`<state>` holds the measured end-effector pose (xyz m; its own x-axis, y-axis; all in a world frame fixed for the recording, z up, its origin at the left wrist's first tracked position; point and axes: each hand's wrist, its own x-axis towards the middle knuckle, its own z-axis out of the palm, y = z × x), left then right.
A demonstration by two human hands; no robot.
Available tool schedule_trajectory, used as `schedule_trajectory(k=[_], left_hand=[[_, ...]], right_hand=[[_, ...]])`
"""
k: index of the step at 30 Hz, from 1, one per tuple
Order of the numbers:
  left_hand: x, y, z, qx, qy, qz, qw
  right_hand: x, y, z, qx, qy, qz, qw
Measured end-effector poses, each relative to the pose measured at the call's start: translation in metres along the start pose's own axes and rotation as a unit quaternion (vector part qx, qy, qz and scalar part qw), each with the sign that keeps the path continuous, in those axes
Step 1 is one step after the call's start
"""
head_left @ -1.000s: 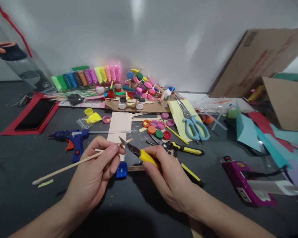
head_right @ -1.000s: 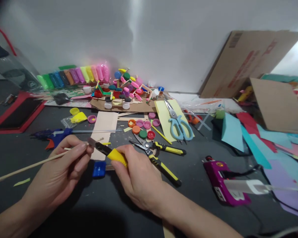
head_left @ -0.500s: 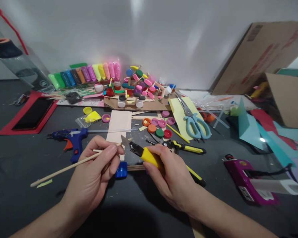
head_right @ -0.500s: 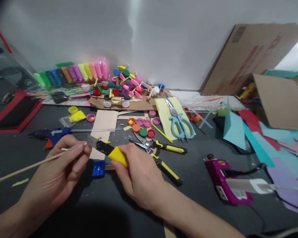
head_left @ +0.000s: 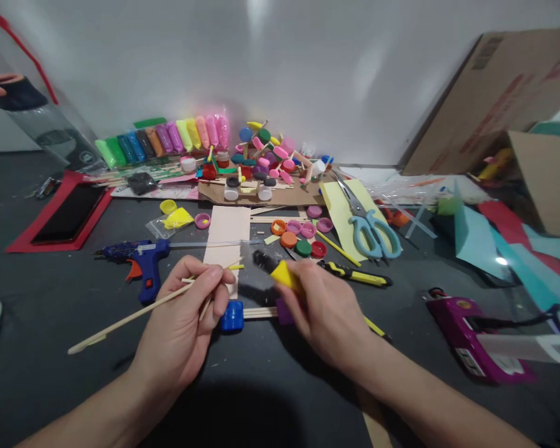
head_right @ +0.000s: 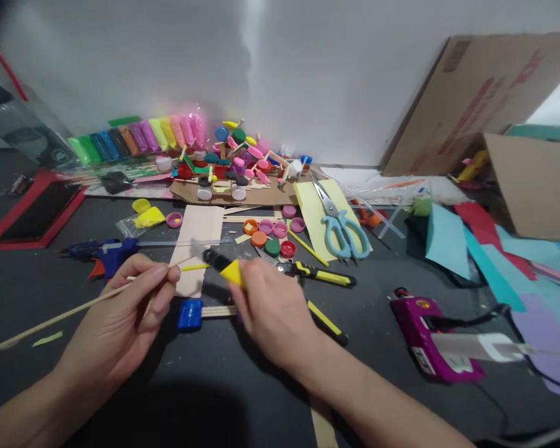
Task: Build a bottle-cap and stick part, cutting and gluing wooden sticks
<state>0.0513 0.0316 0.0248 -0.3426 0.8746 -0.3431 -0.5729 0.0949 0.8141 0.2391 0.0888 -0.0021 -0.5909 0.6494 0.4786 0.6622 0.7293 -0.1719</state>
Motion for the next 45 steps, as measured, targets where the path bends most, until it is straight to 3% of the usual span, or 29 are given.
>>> schedule_trajectory(k=[4, 11, 18, 25, 29, 34, 38, 42, 45], left_hand=[[-0.003, 0.003, 0.0, 0.007, 0.002, 0.035, 0.999], [-0.005, -0.001, 0.001, 0.034, -0.001, 0.061, 0.998], [-0.004, -0.003, -0.001, 0.044, 0.005, 0.053, 0.998], [-0.002, 0.0, -0.001, 0.048, -0.017, 0.086, 0.995], [-0.002, 0.0, -0.001, 0.058, -0.009, 0.087, 0.994], [-0.001, -0.004, 0.0, 0.06, 0.0, 0.09, 0.994], [0.001, -0.005, 0.0, 0.06, 0.004, 0.079, 0.995], [-0.001, -0.001, 0.0, 0.058, 0.003, 0.085, 0.995], [-0.002, 0.0, 0.001, 0.061, 0.007, 0.087, 0.994]], right_hand=[[0.001, 0.01, -0.005, -0.014, 0.021, 0.068, 0.997], [0.001, -0.017, -0.017, 0.077, 0.021, -0.021, 0.997], [0.001, -0.021, -0.016, 0.09, 0.008, -0.025, 0.996], [0.001, -0.005, -0.011, 0.076, -0.036, 0.07, 0.994], [0.001, -0.012, -0.015, 0.1, -0.011, 0.024, 0.995], [0.0, -0.022, -0.014, 0.104, -0.028, -0.001, 0.994], [-0.001, -0.013, -0.006, 0.08, -0.029, 0.007, 0.996], [0.001, 0.003, -0.003, 0.057, -0.053, 0.084, 0.993], [0.002, 0.002, -0.01, 0.087, -0.022, 0.084, 0.992]])
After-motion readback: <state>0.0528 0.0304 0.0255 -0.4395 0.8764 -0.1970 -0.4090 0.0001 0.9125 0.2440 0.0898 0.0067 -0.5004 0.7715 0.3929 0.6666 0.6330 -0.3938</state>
